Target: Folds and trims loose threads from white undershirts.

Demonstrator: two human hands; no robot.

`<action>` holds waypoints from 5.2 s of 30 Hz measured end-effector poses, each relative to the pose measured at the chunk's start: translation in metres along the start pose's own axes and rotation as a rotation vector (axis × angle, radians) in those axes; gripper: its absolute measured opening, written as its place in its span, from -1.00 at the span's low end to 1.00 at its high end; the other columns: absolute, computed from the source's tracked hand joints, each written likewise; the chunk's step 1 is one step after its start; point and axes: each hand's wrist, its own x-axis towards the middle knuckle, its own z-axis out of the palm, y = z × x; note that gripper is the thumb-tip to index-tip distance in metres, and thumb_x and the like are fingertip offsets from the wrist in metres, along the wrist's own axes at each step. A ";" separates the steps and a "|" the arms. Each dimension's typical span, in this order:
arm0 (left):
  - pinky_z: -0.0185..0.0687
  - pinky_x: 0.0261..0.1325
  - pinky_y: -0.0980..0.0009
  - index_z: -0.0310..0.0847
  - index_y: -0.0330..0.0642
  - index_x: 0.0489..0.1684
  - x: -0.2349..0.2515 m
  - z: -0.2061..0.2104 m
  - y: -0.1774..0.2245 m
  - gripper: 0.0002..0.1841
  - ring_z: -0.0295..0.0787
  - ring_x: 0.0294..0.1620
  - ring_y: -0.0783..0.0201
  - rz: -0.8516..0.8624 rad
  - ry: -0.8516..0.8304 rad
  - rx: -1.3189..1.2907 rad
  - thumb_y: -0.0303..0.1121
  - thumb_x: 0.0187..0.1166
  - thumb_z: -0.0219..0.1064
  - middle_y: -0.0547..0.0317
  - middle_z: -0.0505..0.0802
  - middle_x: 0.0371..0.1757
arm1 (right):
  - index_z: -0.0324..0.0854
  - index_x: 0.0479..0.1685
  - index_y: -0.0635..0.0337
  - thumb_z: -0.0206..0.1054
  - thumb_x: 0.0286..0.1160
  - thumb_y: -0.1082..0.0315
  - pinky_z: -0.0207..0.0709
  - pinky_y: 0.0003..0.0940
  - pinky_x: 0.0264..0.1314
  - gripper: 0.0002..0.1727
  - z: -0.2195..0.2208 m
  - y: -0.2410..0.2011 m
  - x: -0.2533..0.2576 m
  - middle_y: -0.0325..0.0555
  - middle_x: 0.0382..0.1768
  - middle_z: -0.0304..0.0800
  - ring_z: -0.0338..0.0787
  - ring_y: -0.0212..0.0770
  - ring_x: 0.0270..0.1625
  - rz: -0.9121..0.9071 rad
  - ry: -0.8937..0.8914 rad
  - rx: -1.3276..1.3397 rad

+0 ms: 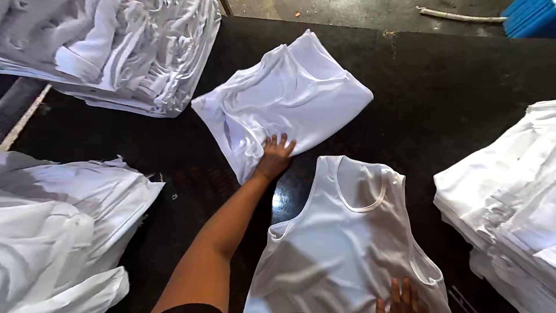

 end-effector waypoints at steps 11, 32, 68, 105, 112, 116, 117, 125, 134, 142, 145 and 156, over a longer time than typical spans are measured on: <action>-0.30 0.58 -0.70 0.48 -0.49 0.52 0.015 -0.040 -0.031 -0.46 0.08 0.75 -0.59 -0.398 -0.104 -0.099 -0.51 0.51 0.32 -0.56 0.39 0.67 | 0.39 0.68 0.28 -0.27 0.72 -0.19 0.01 0.49 0.65 -0.17 0.012 -0.001 -0.004 0.42 0.64 0.38 0.35 0.41 0.71 0.008 0.119 0.017; 0.63 0.05 0.05 0.63 -0.49 -0.11 0.030 -0.064 0.250 -0.76 0.71 -0.15 0.02 -0.103 -0.584 -0.798 -0.49 0.45 0.52 -0.20 0.77 -0.20 | 0.62 0.35 0.53 0.27 0.59 0.54 0.32 0.55 0.45 -0.61 -0.046 0.101 0.040 0.61 0.36 0.58 0.52 0.68 0.44 0.316 0.177 0.333; 0.64 0.23 0.56 0.60 -0.32 0.21 -0.148 -0.244 0.306 -0.73 0.70 0.06 0.63 0.109 -0.474 -1.437 -0.48 0.60 0.34 0.39 0.80 0.03 | 0.64 0.02 -0.05 0.43 0.55 0.19 0.47 -0.86 -0.28 -0.82 -0.249 -0.015 0.026 -0.74 -0.28 0.70 0.58 -0.83 -0.31 -0.301 -0.134 1.544; 0.46 -0.02 0.70 0.85 -0.18 -0.27 -0.157 -0.278 0.329 -0.94 0.57 -0.13 0.70 0.020 -0.452 -1.279 -0.42 0.46 0.48 0.53 0.75 -0.31 | 0.76 0.02 0.34 0.38 0.63 0.11 0.61 -0.76 0.06 -0.61 -0.285 0.015 0.016 -0.21 -0.04 0.81 0.71 -0.65 -0.01 -0.575 -0.179 1.209; 0.42 0.03 0.68 0.86 -0.21 -0.24 -0.158 -0.277 0.331 -0.92 0.55 -0.11 0.71 0.063 -0.441 -1.236 -0.42 0.46 0.48 0.52 0.76 -0.31 | 0.78 -0.04 0.32 0.39 0.63 0.16 0.60 -0.77 0.12 -0.67 -0.286 0.007 0.016 -0.23 -0.08 0.82 0.73 -0.65 0.02 -0.591 -0.139 1.213; 0.39 0.06 0.65 0.86 -0.21 -0.25 -0.157 -0.278 0.331 -0.90 0.54 -0.10 0.70 0.082 -0.443 -1.190 -0.40 0.48 0.47 0.52 0.77 -0.31 | 0.79 -0.06 0.30 0.40 0.61 0.18 0.59 -0.79 0.14 -0.69 -0.287 0.008 0.016 -0.24 -0.08 0.83 0.73 -0.66 0.05 -0.595 -0.107 1.184; 0.38 0.07 0.64 0.87 -0.21 -0.25 -0.157 -0.278 0.332 -0.89 0.54 -0.09 0.70 0.086 -0.443 -1.174 -0.38 0.49 0.47 0.52 0.78 -0.31 | 0.80 -0.07 0.29 0.40 0.61 0.18 0.59 -0.79 0.14 -0.70 -0.287 0.008 0.016 -0.23 -0.09 0.83 0.73 -0.65 0.05 -0.596 -0.096 1.177; 0.36 0.09 0.57 0.87 -0.23 -0.28 -0.157 -0.280 0.336 -0.86 0.54 -0.09 0.65 0.106 -0.447 -1.085 -0.34 0.48 0.48 0.44 0.80 -0.31 | 0.79 -0.06 0.33 0.40 0.61 0.18 0.54 -0.82 0.11 -0.68 -0.290 0.007 0.012 -0.17 -0.08 0.83 0.71 -0.66 0.02 -0.595 -0.075 1.114; 0.31 0.08 0.55 0.87 -0.22 -0.30 -0.156 -0.282 0.338 -0.86 0.52 -0.12 0.63 0.121 -0.450 -1.039 -0.33 0.48 0.47 0.43 0.79 -0.35 | 0.80 -0.09 0.32 0.38 0.62 0.20 0.51 -0.85 0.09 -0.70 -0.295 0.005 0.010 -0.10 -0.09 0.83 0.71 -0.63 0.01 -0.618 -0.028 1.024; 0.30 0.10 0.51 0.87 -0.22 -0.31 -0.156 -0.283 0.340 -0.87 0.52 -0.13 0.62 0.123 -0.453 -1.019 -0.34 0.46 0.49 0.43 0.80 -0.35 | 0.80 -0.09 0.32 0.37 0.64 0.20 0.52 -0.82 0.14 -0.69 -0.295 0.005 0.008 -0.06 -0.10 0.84 0.74 -0.58 0.03 -0.645 0.023 0.972; 0.30 0.09 0.50 0.87 -0.22 -0.32 -0.157 -0.283 0.341 -0.86 0.53 -0.13 0.61 0.115 -0.450 -1.007 -0.34 0.46 0.49 0.41 0.80 -0.35 | 0.80 -0.05 0.31 0.36 0.64 0.16 0.50 -0.83 0.12 -0.67 -0.297 0.004 0.007 -0.05 -0.07 0.83 0.72 -0.58 0.02 -0.626 0.011 0.942; 0.32 0.09 0.52 0.86 -0.22 -0.32 -0.157 -0.283 0.340 -0.84 0.53 -0.13 0.61 0.126 -0.437 -1.002 -0.31 0.47 0.48 0.40 0.80 -0.34 | 0.80 -0.12 0.32 0.34 0.66 0.21 0.52 -0.83 0.10 -0.70 -0.294 0.006 0.008 -0.08 -0.13 0.84 0.74 -0.60 -0.01 -0.637 0.015 0.987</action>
